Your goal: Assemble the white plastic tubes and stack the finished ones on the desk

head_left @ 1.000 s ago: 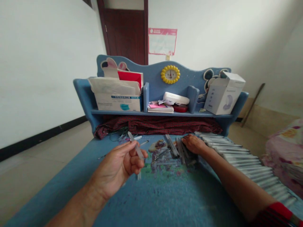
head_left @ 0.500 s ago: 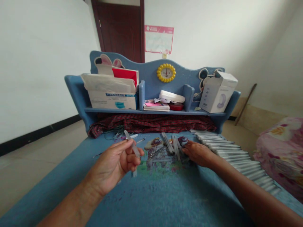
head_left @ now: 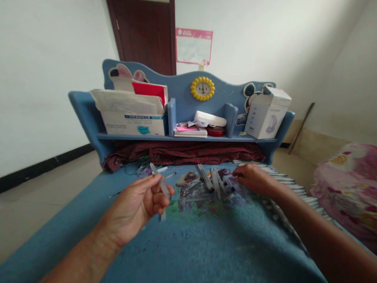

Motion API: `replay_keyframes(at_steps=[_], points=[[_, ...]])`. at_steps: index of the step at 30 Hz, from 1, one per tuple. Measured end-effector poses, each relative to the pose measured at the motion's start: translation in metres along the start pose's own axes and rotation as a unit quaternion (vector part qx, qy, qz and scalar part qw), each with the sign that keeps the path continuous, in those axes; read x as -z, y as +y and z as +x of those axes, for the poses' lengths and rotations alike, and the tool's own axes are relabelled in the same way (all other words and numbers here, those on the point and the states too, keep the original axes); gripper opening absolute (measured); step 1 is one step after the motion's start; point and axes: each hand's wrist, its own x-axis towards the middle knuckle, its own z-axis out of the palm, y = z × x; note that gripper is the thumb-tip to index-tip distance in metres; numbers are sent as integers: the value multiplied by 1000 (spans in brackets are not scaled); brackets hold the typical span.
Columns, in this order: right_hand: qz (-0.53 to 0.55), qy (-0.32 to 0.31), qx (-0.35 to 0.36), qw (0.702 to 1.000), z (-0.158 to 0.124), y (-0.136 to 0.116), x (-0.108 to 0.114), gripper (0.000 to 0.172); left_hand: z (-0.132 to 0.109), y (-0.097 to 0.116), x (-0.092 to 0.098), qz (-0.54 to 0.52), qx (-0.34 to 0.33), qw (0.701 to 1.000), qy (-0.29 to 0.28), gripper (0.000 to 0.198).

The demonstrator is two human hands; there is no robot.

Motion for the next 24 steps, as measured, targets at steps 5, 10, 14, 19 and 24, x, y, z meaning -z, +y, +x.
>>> replay_keyframes(at_steps=[5,10,14,19,24], points=[[-21,-42,-46,998,4,-7,-22,18,2,0,1,-18,6,1000,7,18],[-27,-43,-83,995,9,-8,-36,19,0,2,0,-47,21,998,25,24],[9,-31,-60,998,6,-11,-33,20,-2,0,-3,-51,31,998,31,28],[241,3,33,970,-5,-25,-32,13,-3,-9,-5,-52,53,997,16,30],[613,-11,70,787,-16,-49,-39,19,-2,-16,-5,-42,54,998,2,27]])
